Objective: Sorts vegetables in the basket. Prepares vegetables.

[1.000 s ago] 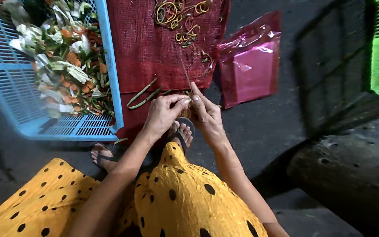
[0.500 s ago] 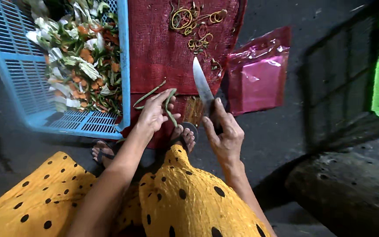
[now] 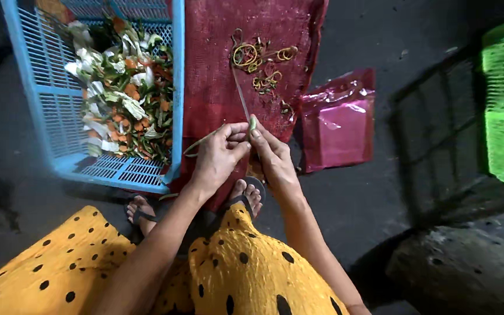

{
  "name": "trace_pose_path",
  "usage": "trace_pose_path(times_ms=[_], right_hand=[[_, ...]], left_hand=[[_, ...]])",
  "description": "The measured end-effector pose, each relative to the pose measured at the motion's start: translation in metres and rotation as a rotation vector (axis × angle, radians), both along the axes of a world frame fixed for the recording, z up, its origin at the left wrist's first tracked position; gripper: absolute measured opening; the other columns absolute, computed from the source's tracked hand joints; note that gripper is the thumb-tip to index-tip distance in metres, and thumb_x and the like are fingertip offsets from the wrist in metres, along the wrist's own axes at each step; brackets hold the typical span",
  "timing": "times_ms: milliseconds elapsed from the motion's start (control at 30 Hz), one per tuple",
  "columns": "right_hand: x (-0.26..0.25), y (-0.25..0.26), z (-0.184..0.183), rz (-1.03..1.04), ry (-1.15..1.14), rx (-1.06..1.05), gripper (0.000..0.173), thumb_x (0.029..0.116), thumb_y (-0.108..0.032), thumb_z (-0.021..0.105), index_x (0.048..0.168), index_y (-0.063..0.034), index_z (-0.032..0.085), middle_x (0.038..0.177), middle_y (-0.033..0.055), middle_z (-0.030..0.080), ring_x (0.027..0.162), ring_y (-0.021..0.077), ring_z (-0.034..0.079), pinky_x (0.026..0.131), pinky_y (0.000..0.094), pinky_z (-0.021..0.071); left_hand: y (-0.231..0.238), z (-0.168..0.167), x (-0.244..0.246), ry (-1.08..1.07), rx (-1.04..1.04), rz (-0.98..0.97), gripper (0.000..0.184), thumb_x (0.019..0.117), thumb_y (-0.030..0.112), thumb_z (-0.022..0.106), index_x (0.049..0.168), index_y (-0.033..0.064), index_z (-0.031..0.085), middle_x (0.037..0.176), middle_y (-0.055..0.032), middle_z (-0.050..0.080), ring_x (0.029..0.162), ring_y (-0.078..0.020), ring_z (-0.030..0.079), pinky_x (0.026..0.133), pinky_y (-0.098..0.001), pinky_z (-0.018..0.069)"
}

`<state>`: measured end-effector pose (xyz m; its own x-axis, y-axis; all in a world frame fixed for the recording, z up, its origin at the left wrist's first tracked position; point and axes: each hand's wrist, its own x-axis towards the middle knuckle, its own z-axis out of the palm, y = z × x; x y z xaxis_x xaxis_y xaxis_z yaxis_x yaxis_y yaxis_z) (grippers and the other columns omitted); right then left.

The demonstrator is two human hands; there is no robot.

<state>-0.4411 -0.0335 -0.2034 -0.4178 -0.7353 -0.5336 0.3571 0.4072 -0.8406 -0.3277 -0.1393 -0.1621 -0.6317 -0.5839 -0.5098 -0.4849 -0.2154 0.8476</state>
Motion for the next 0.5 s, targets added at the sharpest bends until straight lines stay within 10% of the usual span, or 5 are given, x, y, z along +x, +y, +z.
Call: trace_pose_path(times_ms=[500], right_hand=[[0.052,-0.12,0.012,0.372,0.152,-0.272,0.052,0.1103,-0.038,0.04,0.159,-0.0197,0.041,0.103,0.0038,0.068,0.062,0.0073,0.051,0.054,0.025,0.043]], left_hand=[[-0.065,0.03,0.078,-0.12,-0.487,0.169,0.028,0.105,0.011,0.057,0.127,0.0022,0.07,0.118,-0.0118,0.072,0.102,-0.016,0.07,0.092,-0.0358,0.0561]])
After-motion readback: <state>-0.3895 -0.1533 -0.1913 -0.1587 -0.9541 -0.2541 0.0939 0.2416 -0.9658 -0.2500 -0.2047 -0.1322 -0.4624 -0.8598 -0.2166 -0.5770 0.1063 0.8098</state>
